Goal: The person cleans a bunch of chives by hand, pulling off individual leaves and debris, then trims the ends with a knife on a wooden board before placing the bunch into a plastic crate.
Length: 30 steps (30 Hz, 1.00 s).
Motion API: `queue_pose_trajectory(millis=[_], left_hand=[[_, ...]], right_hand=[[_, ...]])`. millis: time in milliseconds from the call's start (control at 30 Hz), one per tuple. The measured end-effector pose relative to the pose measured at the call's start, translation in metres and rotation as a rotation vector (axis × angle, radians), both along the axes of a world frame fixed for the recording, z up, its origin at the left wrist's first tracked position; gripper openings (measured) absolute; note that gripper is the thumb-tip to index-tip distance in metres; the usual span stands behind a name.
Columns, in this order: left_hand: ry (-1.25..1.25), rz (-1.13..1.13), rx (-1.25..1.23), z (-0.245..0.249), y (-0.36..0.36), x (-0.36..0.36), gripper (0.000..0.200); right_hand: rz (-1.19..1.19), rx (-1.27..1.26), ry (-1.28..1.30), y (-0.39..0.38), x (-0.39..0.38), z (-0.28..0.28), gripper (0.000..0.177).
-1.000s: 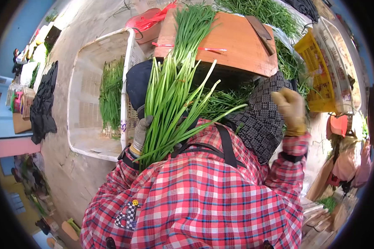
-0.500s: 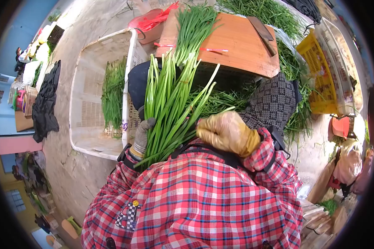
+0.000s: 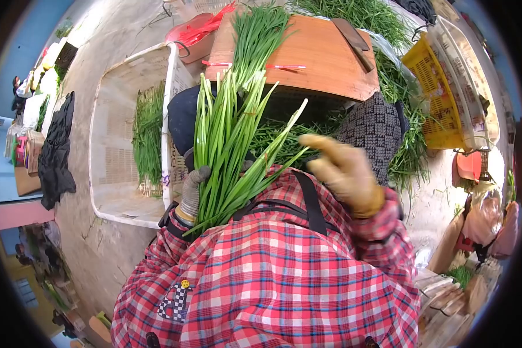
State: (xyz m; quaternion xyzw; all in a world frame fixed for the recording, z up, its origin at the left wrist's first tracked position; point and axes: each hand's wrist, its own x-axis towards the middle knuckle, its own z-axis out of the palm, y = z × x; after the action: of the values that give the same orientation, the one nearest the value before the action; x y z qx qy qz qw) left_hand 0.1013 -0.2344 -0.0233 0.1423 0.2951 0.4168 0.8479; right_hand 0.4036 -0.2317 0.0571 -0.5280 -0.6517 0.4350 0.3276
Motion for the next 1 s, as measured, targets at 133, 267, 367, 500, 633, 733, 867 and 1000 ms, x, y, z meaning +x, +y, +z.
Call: queue_pose_trajectory(millis=[133, 267, 367, 500, 633, 733, 867, 1000], left_hand=[[-0.003, -0.036, 0.028, 0.009, 0.000, 0.003, 0.074], [0.000, 0.006, 0.031, 0.005, -0.005, 0.004, 0.078], [-0.054, 0.011, 0.019, 0.013, -0.005, 0.013, 0.081], [-0.068, -0.007, 0.066, 0.017, -0.003, 0.015, 0.081], [-0.038, 0.030, 0.093, 0.020, -0.004, 0.016, 0.080], [-0.050, 0.080, 0.117, 0.024, -0.005, 0.022, 0.079], [0.001, 0.110, 0.195, 0.024, -0.004, 0.022, 0.079], [-0.077, -0.035, 0.049, 0.012, -0.008, 0.007, 0.083]], right_hand=[[0.142, 0.120, -0.243, 0.011, -0.047, -0.040, 0.038], [0.089, 0.003, -0.327, 0.008, -0.053, -0.039, 0.035], [0.070, -0.018, -0.279, 0.005, -0.051, -0.045, 0.032], [-0.070, -0.026, -0.106, 0.002, -0.052, -0.048, 0.025], [0.009, -0.145, -0.096, 0.000, -0.050, -0.055, 0.025], [0.077, -0.190, -0.197, 0.002, -0.050, -0.053, 0.032], [-0.049, -0.079, -0.155, 0.000, -0.049, -0.041, 0.027], [0.005, -0.093, -0.140, -0.008, -0.048, -0.050, 0.017]])
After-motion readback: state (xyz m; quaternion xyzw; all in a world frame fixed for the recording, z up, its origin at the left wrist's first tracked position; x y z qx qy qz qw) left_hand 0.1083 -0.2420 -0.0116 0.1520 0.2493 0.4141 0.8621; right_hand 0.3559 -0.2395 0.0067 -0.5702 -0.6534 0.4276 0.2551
